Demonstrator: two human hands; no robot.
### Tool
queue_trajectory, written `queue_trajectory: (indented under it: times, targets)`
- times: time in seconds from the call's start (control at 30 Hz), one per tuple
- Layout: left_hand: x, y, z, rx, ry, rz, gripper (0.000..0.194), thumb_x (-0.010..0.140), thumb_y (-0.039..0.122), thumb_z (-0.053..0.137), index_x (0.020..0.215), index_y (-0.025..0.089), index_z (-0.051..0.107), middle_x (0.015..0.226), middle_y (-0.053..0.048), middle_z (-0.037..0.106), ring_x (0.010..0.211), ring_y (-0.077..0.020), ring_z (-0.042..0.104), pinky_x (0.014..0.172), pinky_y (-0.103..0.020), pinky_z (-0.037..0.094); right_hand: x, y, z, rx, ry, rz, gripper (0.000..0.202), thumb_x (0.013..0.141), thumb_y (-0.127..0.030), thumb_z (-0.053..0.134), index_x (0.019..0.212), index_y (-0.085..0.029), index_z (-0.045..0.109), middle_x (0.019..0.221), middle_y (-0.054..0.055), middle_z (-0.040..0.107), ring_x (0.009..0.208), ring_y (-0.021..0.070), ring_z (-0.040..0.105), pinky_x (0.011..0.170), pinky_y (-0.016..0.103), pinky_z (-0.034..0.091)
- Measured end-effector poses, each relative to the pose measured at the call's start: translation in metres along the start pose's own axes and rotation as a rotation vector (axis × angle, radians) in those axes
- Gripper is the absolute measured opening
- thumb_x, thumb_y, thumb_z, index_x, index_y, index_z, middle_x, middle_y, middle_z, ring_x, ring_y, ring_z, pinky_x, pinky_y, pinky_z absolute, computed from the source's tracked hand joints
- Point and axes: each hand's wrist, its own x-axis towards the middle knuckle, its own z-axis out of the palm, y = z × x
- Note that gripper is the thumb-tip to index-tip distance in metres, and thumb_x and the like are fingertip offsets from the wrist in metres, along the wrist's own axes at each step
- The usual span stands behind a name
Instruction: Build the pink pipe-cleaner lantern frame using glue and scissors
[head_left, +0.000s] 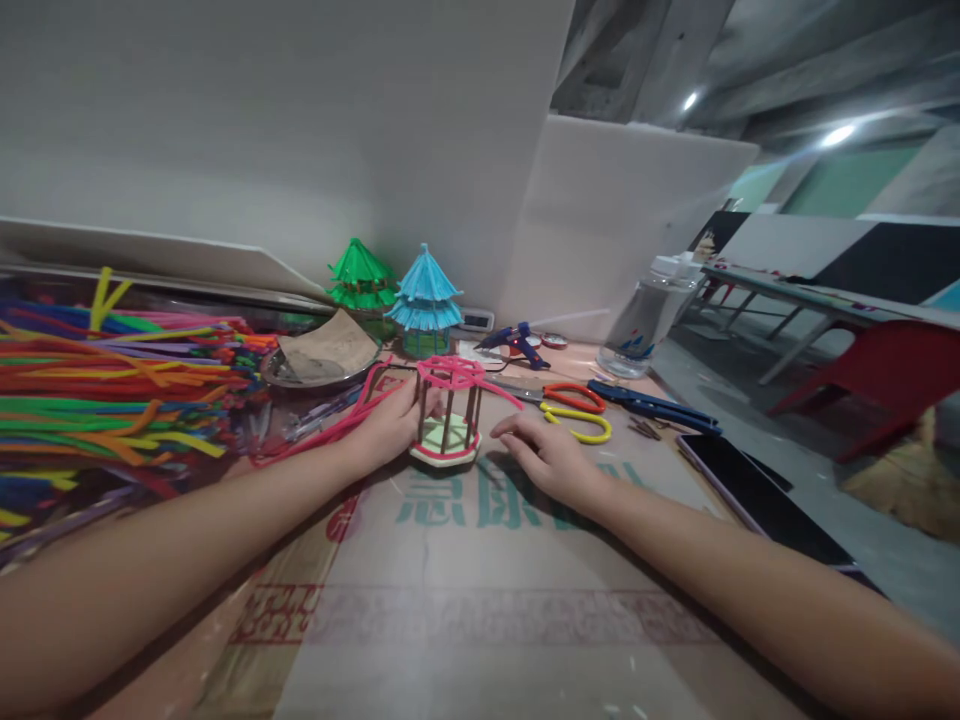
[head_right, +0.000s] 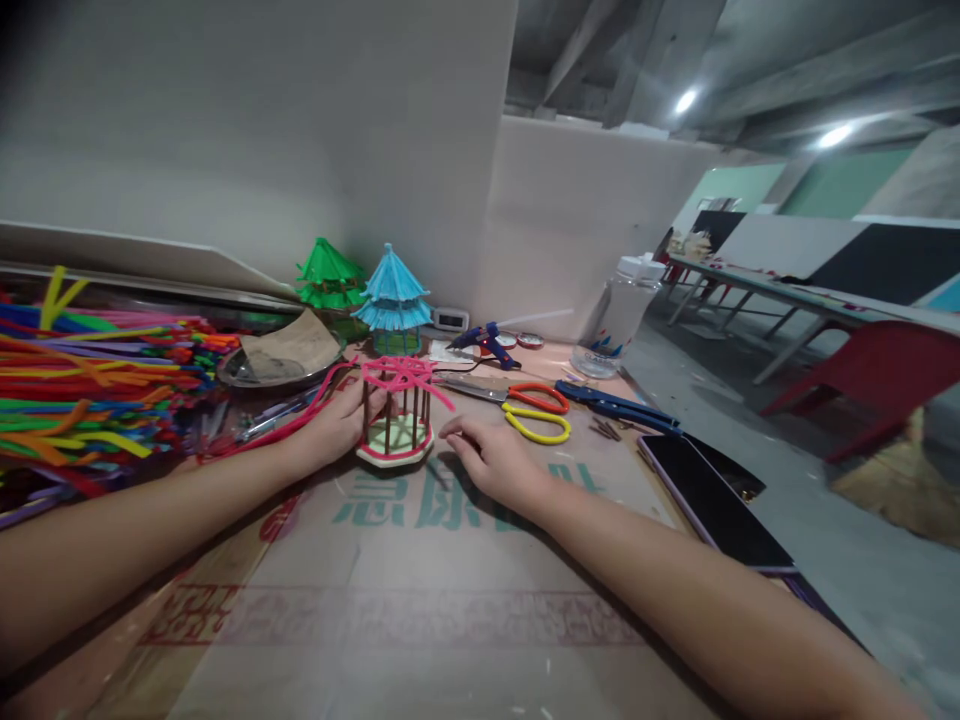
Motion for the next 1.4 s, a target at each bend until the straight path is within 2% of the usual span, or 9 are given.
queue_trajectory:
  times: [0.23, 0.37, 0.57, 0.7, 0.8, 0.9, 1.1, 1.23, 1.4]
  targets:
    - [-0.002, 0.012, 0.003, -0.024, -0.193, 0.086, 0.032, 0.090, 0.046, 0.060, 0.106, 0.018, 0.067, 0.100, -0.009, 0.072, 0.097, -0.0287, 0.067, 0.088, -0.040, 0.055, -0.003, -0.001, 0.002, 0.032, 0.064, -0.026, 0.016, 0.098, -0.026, 0.051, 0.102, -0.018, 0.065, 0.081, 0.004, 0.066, 0.068, 0.0169, 0.059, 0.063, 0.028, 0.045]
    - [-0.003, 0.015, 0.001, 0.100, -0.235, 0.145, 0.027, 0.093, 0.039, 0.060, 0.106, 0.020, 0.073, 0.112, -0.010, 0.075, 0.107, -0.0313, 0.067, 0.097, -0.043, 0.054, -0.009, -0.001, 0.001, 0.103, 0.231, -0.117, 0.027, 0.100, -0.025, 0.050, 0.126, -0.019, 0.056, 0.081, 0.001, 0.060, 0.067, 0.0159, 0.056, 0.063, 0.028, 0.048]
    - [-0.004, 0.019, -0.002, 0.144, -0.273, 0.198, 0.026, 0.093, 0.035, 0.058, 0.110, 0.021, 0.073, 0.112, -0.009, 0.075, 0.107, -0.0308, 0.068, 0.098, -0.042, 0.053, -0.010, -0.015, -0.001, -0.012, 0.179, -0.384, 0.053, 0.102, -0.035, 0.058, 0.151, -0.029, 0.041, 0.127, 0.011, 0.065, 0.109, 0.0249, 0.065, 0.092, 0.040, 0.055]
    - [-0.005, 0.022, -0.002, 0.214, -0.293, 0.228, 0.024, 0.094, 0.034, 0.056, 0.106, 0.021, 0.072, 0.109, -0.009, 0.075, 0.103, -0.0291, 0.068, 0.097, -0.041, 0.053, -0.006, -0.020, -0.002, -0.048, 0.186, -0.430, 0.041, 0.104, -0.033, 0.054, 0.144, -0.027, 0.050, 0.108, 0.009, 0.069, 0.093, 0.0228, 0.066, 0.080, 0.037, 0.056]
    - [-0.005, 0.022, -0.002, 0.230, -0.283, 0.215, 0.023, 0.093, 0.036, 0.056, 0.097, 0.019, 0.070, 0.099, -0.009, 0.074, 0.092, -0.0272, 0.068, 0.090, -0.040, 0.056, -0.006, -0.020, -0.002, -0.053, 0.191, -0.417, 0.038, 0.102, -0.030, 0.056, 0.140, -0.025, 0.053, 0.101, 0.007, 0.070, 0.085, 0.0216, 0.065, 0.075, 0.035, 0.055]
    - [-0.005, 0.018, -0.002, 0.137, -0.275, 0.127, 0.028, 0.089, 0.042, 0.063, 0.102, 0.018, 0.068, 0.094, -0.008, 0.073, 0.090, -0.0267, 0.070, 0.084, -0.038, 0.058, -0.007, -0.019, -0.002, -0.032, 0.166, -0.392, 0.040, 0.102, -0.028, 0.056, 0.141, -0.025, 0.053, 0.114, 0.010, 0.072, 0.098, 0.0243, 0.068, 0.084, 0.039, 0.057]
    - [-0.005, 0.011, -0.006, -0.072, -0.268, 0.087, 0.059, 0.085, 0.041, 0.070, 0.138, 0.019, 0.056, 0.128, -0.014, 0.069, 0.118, -0.0312, 0.068, 0.103, -0.044, 0.056, -0.009, -0.012, -0.003, 0.008, 0.170, -0.334, 0.042, 0.101, -0.025, 0.056, 0.143, -0.025, 0.053, 0.134, 0.013, 0.069, 0.122, 0.0275, 0.066, 0.103, 0.045, 0.053]
    - [-0.007, 0.008, -0.008, -0.033, -0.366, 0.167, 0.053, 0.092, 0.035, 0.064, 0.142, 0.020, 0.053, 0.136, -0.014, 0.065, 0.121, -0.0288, 0.067, 0.105, -0.043, 0.055, -0.011, -0.005, -0.002, 0.058, 0.199, -0.271, 0.045, 0.099, -0.019, 0.055, 0.144, -0.025, 0.052, 0.135, 0.011, 0.068, 0.126, 0.0269, 0.063, 0.106, 0.045, 0.051]
    - [-0.006, 0.010, -0.009, 0.289, -0.360, 0.309, 0.025, 0.095, 0.034, 0.058, 0.112, 0.017, 0.065, 0.115, -0.013, 0.069, 0.118, -0.0314, 0.064, 0.105, -0.046, 0.051, -0.005, -0.003, -0.017, 0.044, 0.242, -0.172, 0.064, 0.096, -0.016, 0.053, 0.157, -0.025, 0.037, 0.103, 0.006, 0.070, 0.086, 0.0193, 0.067, 0.083, 0.036, 0.056]
